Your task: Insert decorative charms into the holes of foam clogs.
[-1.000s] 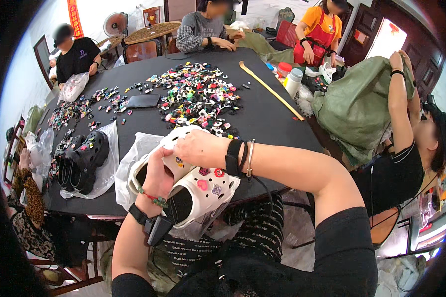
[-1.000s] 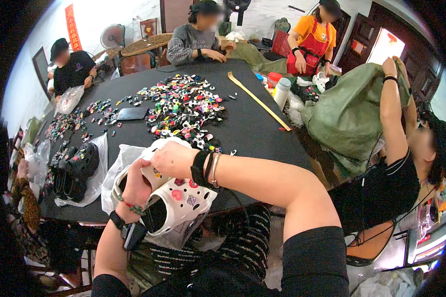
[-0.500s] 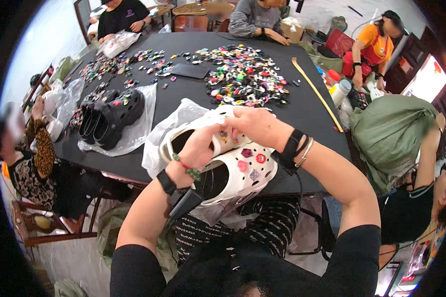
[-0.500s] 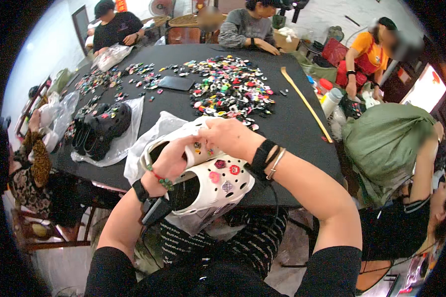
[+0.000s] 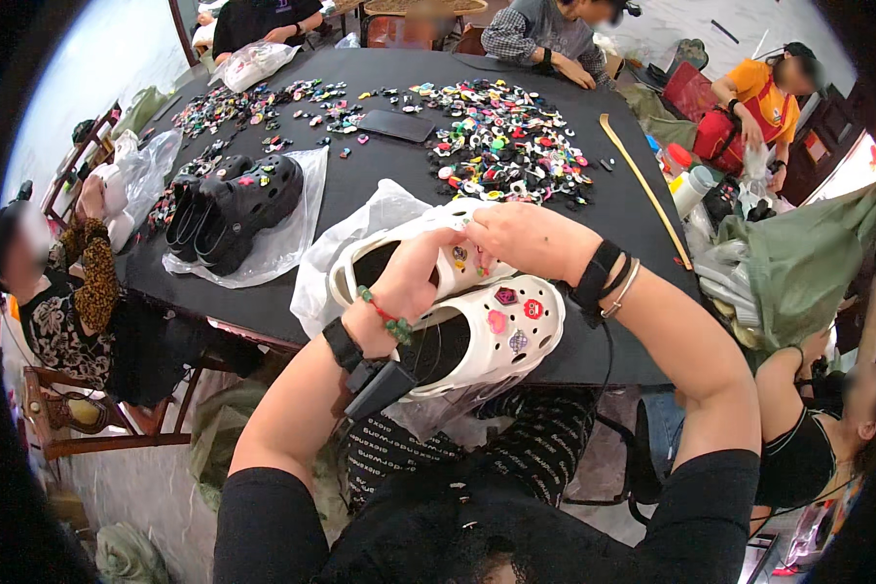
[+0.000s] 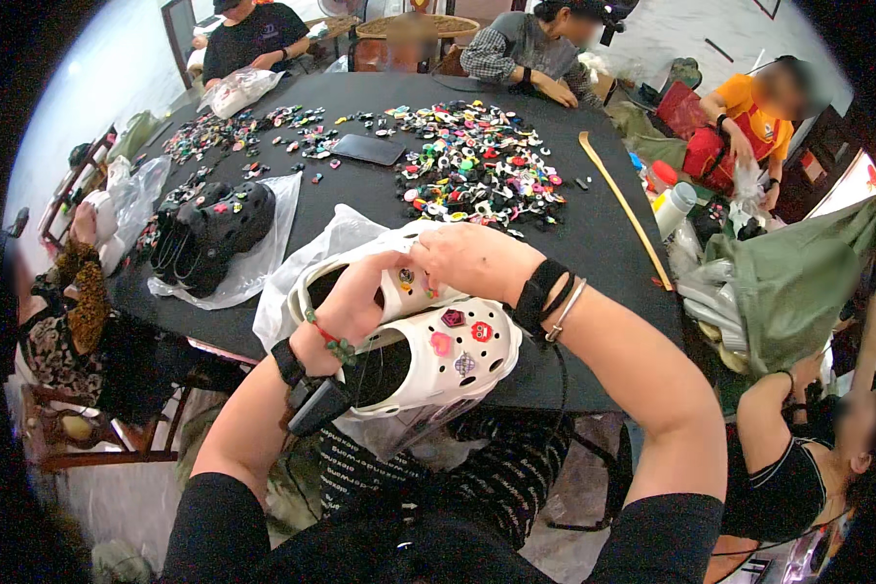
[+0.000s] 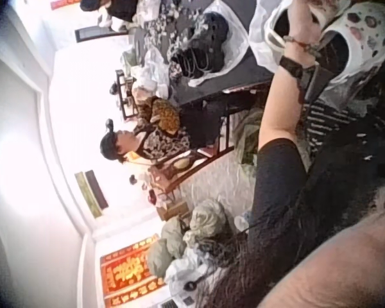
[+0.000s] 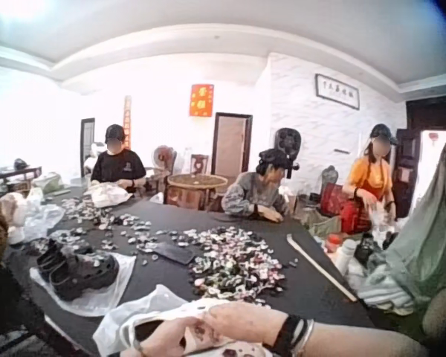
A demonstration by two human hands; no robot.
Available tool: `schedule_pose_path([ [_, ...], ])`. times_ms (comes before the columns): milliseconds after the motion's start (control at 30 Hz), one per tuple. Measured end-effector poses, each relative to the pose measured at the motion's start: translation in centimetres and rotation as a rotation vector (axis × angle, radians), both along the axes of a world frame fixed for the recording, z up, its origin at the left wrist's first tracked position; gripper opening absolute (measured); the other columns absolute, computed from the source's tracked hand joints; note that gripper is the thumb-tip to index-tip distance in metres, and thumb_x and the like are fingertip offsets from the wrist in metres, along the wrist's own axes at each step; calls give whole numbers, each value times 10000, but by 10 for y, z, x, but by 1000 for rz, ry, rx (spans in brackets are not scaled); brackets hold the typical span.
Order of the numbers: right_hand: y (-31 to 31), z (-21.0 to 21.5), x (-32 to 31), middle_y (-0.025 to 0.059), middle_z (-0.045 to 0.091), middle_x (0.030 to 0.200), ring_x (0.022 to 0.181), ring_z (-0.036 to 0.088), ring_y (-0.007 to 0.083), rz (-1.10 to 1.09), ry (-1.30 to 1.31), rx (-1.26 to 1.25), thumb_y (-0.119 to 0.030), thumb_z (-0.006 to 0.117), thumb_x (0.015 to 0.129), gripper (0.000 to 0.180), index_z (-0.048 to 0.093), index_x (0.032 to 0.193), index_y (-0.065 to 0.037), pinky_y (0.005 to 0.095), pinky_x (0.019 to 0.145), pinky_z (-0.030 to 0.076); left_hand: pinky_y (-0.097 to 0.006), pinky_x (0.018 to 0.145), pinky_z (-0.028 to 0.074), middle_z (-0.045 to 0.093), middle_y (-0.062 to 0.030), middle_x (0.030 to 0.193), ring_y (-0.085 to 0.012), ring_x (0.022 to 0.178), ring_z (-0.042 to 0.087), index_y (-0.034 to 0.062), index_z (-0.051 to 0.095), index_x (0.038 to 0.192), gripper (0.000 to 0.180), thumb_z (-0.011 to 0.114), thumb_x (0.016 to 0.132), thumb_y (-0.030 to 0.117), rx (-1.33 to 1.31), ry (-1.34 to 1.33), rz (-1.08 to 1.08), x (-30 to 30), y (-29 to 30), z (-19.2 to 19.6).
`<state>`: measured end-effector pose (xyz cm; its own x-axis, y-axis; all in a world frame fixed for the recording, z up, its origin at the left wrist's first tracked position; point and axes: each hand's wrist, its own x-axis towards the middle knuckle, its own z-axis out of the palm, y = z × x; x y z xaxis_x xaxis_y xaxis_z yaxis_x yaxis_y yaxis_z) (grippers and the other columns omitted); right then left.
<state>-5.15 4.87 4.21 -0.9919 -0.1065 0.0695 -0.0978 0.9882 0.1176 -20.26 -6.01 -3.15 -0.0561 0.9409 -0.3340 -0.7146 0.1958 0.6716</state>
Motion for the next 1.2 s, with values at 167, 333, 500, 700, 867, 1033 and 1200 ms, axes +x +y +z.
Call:
schedule_pose_path([
  [167,6,-6,-3,105,607,910,910,630,248,44,-8,18,-113,552,867,151,553,981,-13,349,813,513,-443,850,562,654,-171,1033,-309,934,671,-20,592,1059,219,548,890,112,-26,-25,97,3,-6,12],
  [333,3,-17,-2,98,618,941,906,636,237,22,29,149,-134,550,875,175,564,1005,-18,349,826,509,-441,858,565,648,-163,1059,-297,949,670,-27,572,1099,255,575,882,108,15,-26,50,-2,0,3],
  [500,6,-18,-4,110,604,938,925,624,251,78,96,74,-125,554,871,184,573,1015,-12,368,828,500,-438,862,568,644,-167,1065,-302,937,674,-38,562,1127,274,580,882,84,61,-22,8,-4,-1,0],
  [700,16,-23,-2,154,585,944,928,605,330,-34,83,-275,-151,560,914,207,571,1056,0,408,843,487,-445,826,581,654,-174,1052,-313,900,683,-41,557,1147,293,592,866,38,39,28,46,2,-2,7],
  [867,28,-23,-6,161,589,966,922,593,354,-49,11,-427,-191,514,961,187,571,1017,-22,443,839,475,-452,814,584,651,-181,1068,-322,897,682,-37,555,1147,303,599,857,34,73,24,58,0,0,3],
  [1033,38,-22,-9,166,603,975,951,594,359,-117,-78,-486,-215,521,962,192,575,1032,-45,452,845,472,-461,822,579,651,-178,1052,-325,893,681,-33,560,1140,304,599,846,34,7,25,74,3,0,10],
  [1200,26,-2,-15,171,615,974,959,606,358,-111,-160,-376,-236,567,934,232,586,1030,-25,441,842,479,-461,818,575,649,-178,1032,-330,874,681,-38,565,1106,275,597,846,43,61,-19,51,-2,2,3],
])
